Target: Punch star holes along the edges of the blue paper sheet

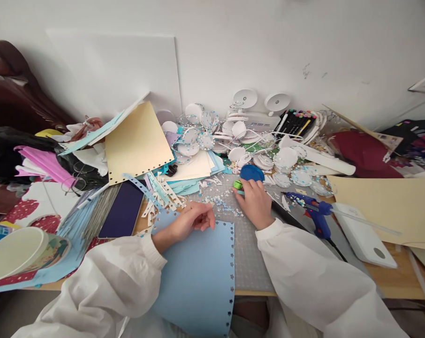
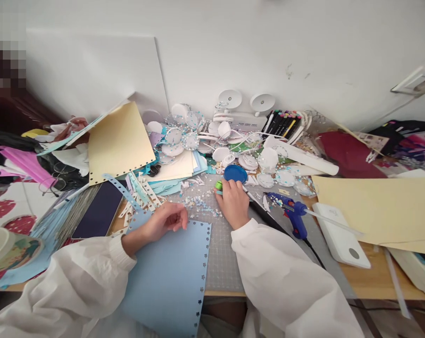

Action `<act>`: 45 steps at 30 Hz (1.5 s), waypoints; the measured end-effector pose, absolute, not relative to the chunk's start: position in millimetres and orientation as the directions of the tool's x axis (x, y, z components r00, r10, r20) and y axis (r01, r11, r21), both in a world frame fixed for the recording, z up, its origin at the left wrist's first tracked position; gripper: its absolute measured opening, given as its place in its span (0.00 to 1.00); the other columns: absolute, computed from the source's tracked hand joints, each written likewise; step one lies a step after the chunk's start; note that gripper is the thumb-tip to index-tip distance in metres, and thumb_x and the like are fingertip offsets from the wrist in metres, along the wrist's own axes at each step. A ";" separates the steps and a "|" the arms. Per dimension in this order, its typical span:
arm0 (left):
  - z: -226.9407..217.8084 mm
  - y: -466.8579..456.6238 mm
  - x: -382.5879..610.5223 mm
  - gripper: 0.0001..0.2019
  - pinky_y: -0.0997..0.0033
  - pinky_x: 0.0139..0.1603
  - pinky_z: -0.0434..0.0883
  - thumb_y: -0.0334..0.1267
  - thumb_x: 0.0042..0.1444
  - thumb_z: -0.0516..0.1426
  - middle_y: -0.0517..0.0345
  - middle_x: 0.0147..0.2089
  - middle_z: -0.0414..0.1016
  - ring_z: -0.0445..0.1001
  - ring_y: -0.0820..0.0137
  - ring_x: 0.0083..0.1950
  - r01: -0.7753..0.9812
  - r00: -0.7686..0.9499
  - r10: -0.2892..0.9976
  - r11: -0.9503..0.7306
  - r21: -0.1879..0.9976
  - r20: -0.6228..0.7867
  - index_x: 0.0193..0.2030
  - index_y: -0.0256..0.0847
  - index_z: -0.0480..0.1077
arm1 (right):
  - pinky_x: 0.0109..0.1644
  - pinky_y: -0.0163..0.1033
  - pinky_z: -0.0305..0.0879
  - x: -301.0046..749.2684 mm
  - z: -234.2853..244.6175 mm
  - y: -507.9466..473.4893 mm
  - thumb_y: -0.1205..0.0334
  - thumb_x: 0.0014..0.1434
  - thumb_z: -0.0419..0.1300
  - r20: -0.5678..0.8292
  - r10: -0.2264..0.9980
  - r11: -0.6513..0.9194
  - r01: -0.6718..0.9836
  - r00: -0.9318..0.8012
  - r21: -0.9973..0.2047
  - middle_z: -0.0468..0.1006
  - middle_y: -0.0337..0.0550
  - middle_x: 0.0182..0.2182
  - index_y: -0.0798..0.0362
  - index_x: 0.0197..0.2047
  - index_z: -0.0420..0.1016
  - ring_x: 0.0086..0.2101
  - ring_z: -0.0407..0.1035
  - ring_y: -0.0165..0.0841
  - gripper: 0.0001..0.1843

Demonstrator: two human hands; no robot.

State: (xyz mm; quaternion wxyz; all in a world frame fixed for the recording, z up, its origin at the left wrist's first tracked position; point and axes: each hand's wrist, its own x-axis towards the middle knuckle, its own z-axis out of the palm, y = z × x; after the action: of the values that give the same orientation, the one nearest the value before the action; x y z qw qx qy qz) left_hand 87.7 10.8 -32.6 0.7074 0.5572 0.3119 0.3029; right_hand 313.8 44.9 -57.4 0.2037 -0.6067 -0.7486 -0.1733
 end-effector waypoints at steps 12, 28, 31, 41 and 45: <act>-21.9 4.8 89.4 0.12 0.75 0.31 0.64 0.44 0.56 0.58 0.57 0.31 0.71 0.66 0.74 0.30 0.031 0.747 0.664 0.028 0.999 -0.042 0.33 0.35 0.74 | 0.35 0.41 0.57 306.9 -56.5 41.9 0.54 0.63 0.53 0.458 0.878 0.166 0.986 -0.137 -0.022 0.73 0.51 0.38 0.57 0.56 0.68 0.41 0.63 0.44 0.22; -13.9 -1.4 92.6 0.17 0.59 0.57 0.64 0.34 0.54 0.57 0.47 0.51 0.66 0.65 0.59 0.54 0.438 0.802 0.584 -0.718 0.541 0.127 0.52 0.38 0.65 | 0.47 0.48 0.60 312.0 -63.1 43.2 0.60 0.61 0.52 0.473 0.871 0.264 0.940 -0.135 -0.217 0.70 0.54 0.39 0.59 0.57 0.66 0.41 0.63 0.46 0.22; -6.3 -2.8 89.5 0.15 0.54 0.54 0.65 0.35 0.55 0.57 0.47 0.51 0.67 0.66 0.57 0.52 0.593 0.750 0.660 -0.694 0.408 0.034 0.50 0.39 0.65 | 0.47 0.48 0.60 311.9 -62.8 43.8 0.60 0.62 0.52 0.461 0.877 0.273 0.927 -0.131 -0.257 0.70 0.54 0.40 0.58 0.57 0.66 0.41 0.63 0.46 0.22; 1.8 3.1 87.4 0.02 0.63 0.47 0.67 0.31 0.60 0.55 0.53 0.41 0.71 0.69 0.63 0.44 0.638 0.729 0.683 -0.651 0.412 -0.049 0.37 0.39 0.69 | 0.49 0.47 0.62 315.5 -62.8 45.2 0.68 0.53 0.56 0.442 0.894 0.282 0.858 -0.073 -0.429 0.71 0.52 0.42 0.57 0.57 0.66 0.43 0.65 0.44 0.26; 18.6 0.7 83.0 0.05 0.67 0.43 0.66 0.33 0.63 0.52 0.54 0.38 0.72 0.70 0.65 0.42 0.585 0.737 0.674 -0.672 0.453 0.047 0.38 0.39 0.69 | 0.49 0.47 0.62 315.7 -64.3 46.5 0.68 0.51 0.56 0.451 0.891 0.294 0.822 -0.051 -0.487 0.71 0.50 0.41 0.56 0.55 0.68 0.42 0.66 0.43 0.26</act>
State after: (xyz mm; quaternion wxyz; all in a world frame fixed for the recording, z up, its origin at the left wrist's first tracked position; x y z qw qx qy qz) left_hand 83.0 0.7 18.6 0.2092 0.9083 0.3466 0.1057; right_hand 315.7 46.5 -64.3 0.3515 -0.5922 -0.7234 0.0489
